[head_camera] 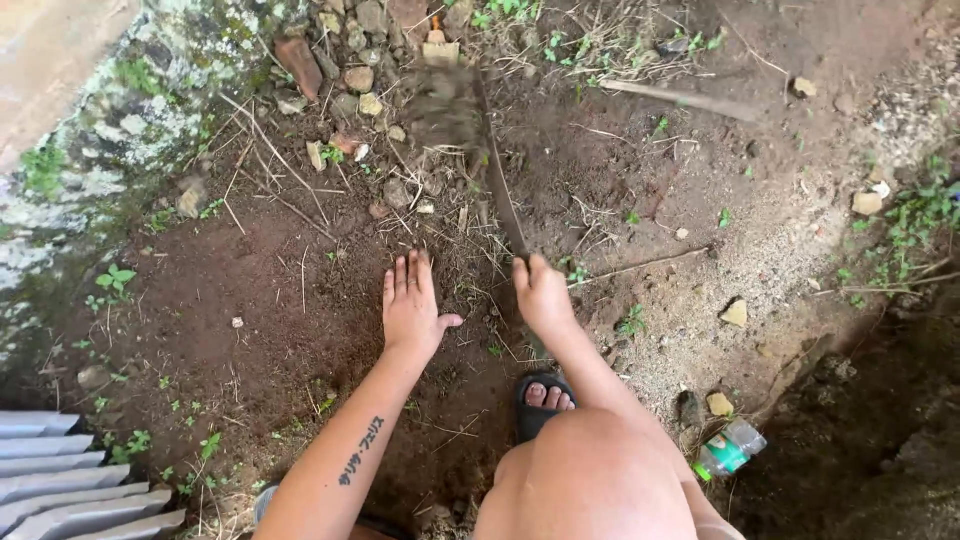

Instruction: Dig into the soil and remove weeds by hand and using a tool.

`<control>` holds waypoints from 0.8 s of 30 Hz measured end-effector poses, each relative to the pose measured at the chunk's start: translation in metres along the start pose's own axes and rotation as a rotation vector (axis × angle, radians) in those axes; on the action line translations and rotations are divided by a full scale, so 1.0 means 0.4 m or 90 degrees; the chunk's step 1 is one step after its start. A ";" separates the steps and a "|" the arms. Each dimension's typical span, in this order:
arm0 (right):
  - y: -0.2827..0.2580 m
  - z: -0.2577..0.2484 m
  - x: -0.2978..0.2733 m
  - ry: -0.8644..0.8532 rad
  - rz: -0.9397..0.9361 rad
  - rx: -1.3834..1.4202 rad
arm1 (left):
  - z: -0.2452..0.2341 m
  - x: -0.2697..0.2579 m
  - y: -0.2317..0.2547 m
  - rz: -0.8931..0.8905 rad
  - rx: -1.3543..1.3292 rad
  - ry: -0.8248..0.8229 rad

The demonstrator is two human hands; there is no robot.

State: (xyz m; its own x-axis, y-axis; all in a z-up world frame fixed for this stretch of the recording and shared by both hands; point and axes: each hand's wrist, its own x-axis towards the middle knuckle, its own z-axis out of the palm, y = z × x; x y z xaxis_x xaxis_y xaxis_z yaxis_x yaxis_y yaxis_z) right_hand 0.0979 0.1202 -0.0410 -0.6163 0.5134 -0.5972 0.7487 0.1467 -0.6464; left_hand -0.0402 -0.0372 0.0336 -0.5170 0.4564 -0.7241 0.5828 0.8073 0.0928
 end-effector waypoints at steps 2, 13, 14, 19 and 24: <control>-0.038 -0.076 -0.010 0.020 0.035 0.002 | 0.012 -0.002 -0.001 -0.001 0.004 0.004; 0.148 -0.308 0.121 0.310 0.236 0.121 | 0.006 -0.001 0.007 0.003 0.027 0.004; 0.168 -0.275 0.129 0.282 0.142 0.040 | 0.004 0.003 0.008 0.002 0.040 -0.005; 0.071 -0.172 0.021 0.070 0.055 -0.034 | -0.024 -0.005 0.018 0.021 0.090 -0.013; 0.122 -0.185 -0.059 0.222 0.090 0.167 | 0.000 0.115 0.023 0.232 0.022 0.217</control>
State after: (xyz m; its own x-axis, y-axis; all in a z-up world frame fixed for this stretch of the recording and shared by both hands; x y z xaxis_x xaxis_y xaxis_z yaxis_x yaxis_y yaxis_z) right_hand 0.1672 0.1779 -0.0234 -0.3596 0.7739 -0.5213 0.7046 -0.1409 -0.6954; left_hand -0.0585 -0.0087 0.0011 -0.4482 0.8070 -0.3846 0.7808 0.5629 0.2711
